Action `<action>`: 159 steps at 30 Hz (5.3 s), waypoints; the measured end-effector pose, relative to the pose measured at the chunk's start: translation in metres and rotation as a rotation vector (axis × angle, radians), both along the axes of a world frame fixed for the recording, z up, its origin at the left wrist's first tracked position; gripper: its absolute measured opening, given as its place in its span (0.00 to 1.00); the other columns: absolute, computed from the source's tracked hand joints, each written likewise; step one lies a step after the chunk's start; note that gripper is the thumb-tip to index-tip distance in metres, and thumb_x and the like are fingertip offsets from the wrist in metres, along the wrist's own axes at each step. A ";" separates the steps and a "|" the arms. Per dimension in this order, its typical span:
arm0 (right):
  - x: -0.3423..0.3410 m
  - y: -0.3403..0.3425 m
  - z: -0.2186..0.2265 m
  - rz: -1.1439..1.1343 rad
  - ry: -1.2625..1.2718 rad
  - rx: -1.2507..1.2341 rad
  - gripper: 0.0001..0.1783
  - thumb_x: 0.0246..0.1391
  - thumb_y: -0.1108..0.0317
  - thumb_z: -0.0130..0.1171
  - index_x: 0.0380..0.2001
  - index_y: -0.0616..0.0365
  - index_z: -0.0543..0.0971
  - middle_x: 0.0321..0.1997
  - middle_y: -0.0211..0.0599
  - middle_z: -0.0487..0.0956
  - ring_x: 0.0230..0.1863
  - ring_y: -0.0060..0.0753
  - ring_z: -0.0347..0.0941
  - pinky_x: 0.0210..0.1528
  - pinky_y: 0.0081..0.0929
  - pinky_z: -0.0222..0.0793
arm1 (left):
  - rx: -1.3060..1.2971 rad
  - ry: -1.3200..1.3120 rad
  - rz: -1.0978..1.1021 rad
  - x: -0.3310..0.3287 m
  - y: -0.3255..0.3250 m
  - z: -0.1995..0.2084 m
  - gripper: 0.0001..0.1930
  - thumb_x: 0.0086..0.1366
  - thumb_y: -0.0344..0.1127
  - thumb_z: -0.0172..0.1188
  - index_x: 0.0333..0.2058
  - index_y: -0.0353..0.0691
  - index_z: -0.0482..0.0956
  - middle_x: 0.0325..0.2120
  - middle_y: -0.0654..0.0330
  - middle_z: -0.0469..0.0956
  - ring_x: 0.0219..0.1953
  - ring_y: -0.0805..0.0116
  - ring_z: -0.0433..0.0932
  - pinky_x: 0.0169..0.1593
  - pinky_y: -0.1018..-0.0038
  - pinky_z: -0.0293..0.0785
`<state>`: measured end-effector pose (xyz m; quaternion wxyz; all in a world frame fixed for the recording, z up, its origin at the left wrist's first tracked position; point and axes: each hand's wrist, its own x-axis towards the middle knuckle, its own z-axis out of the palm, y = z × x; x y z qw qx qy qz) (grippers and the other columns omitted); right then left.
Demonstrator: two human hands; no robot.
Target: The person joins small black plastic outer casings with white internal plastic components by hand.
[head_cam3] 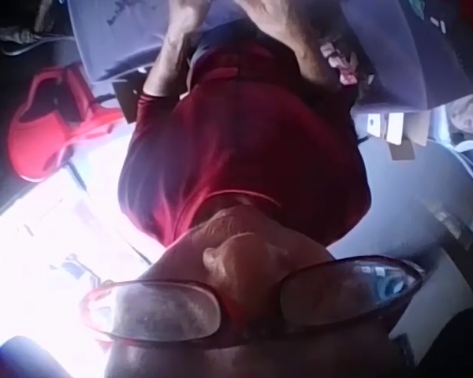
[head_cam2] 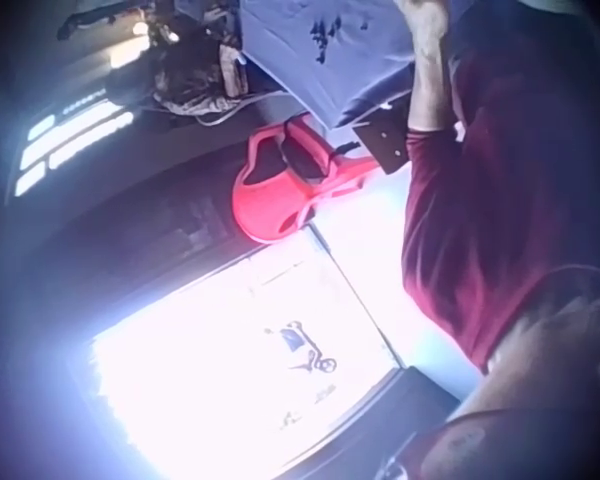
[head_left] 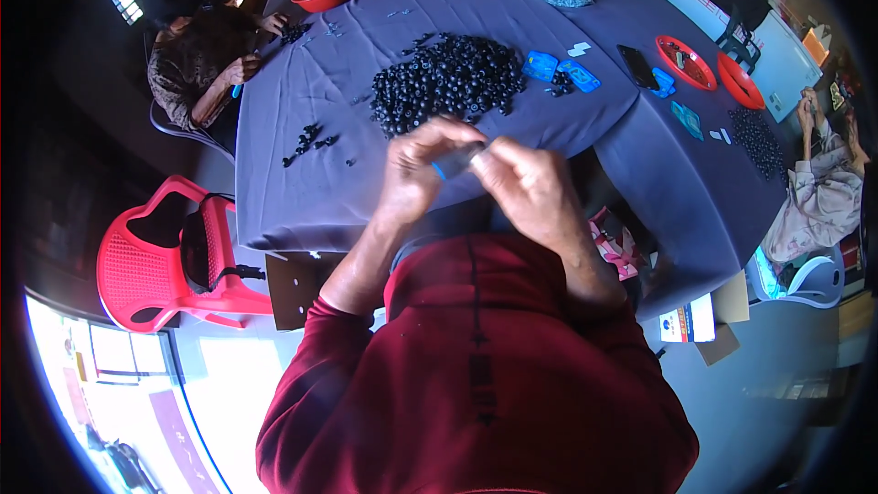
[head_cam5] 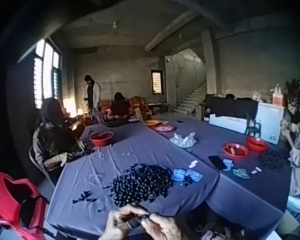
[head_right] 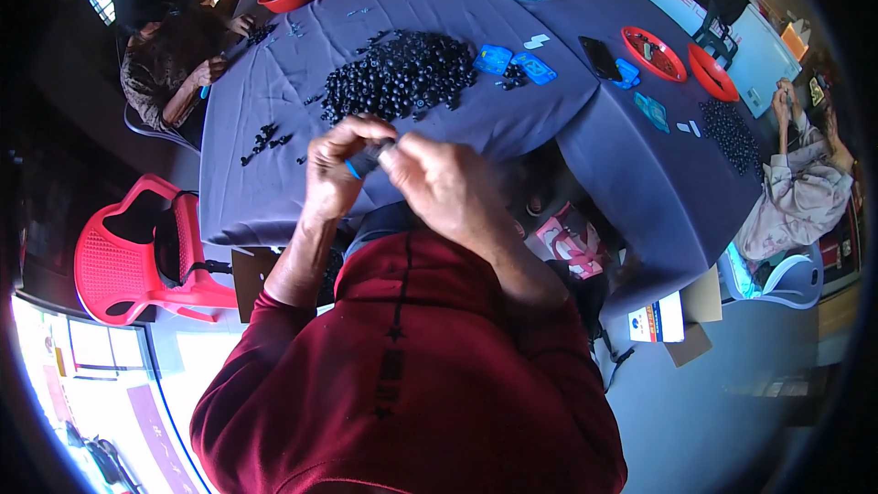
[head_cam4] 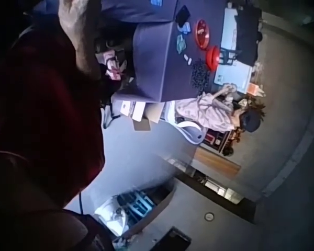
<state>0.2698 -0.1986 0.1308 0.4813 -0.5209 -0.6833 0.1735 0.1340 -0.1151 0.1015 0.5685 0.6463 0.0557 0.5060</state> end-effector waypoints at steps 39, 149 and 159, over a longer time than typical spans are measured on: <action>0.005 0.006 -0.003 0.154 0.303 0.066 0.13 0.54 0.59 0.52 0.25 0.59 0.70 0.16 0.24 0.71 0.13 0.08 0.58 0.13 0.09 0.54 | -0.396 -0.250 -0.438 0.001 -0.010 0.007 0.12 0.56 0.30 0.56 0.39 0.33 0.71 0.30 0.57 0.72 0.29 0.71 0.71 0.37 0.74 0.69; 0.000 -0.001 0.002 0.008 0.067 0.103 0.12 0.54 0.65 0.51 0.23 0.63 0.70 0.14 0.30 0.65 0.17 0.13 0.56 0.18 0.18 0.54 | -0.209 -0.160 -0.235 -0.004 -0.003 0.007 0.10 0.56 0.28 0.56 0.37 0.33 0.72 0.32 0.59 0.73 0.33 0.73 0.71 0.40 0.76 0.67; -0.001 -0.001 0.003 -0.020 0.018 0.126 0.12 0.53 0.67 0.52 0.21 0.63 0.67 0.13 0.33 0.63 0.16 0.17 0.55 0.17 0.20 0.54 | -0.169 -0.067 -0.140 -0.008 -0.004 0.010 0.07 0.53 0.23 0.56 0.33 0.33 0.75 0.30 0.62 0.73 0.33 0.75 0.71 0.40 0.79 0.67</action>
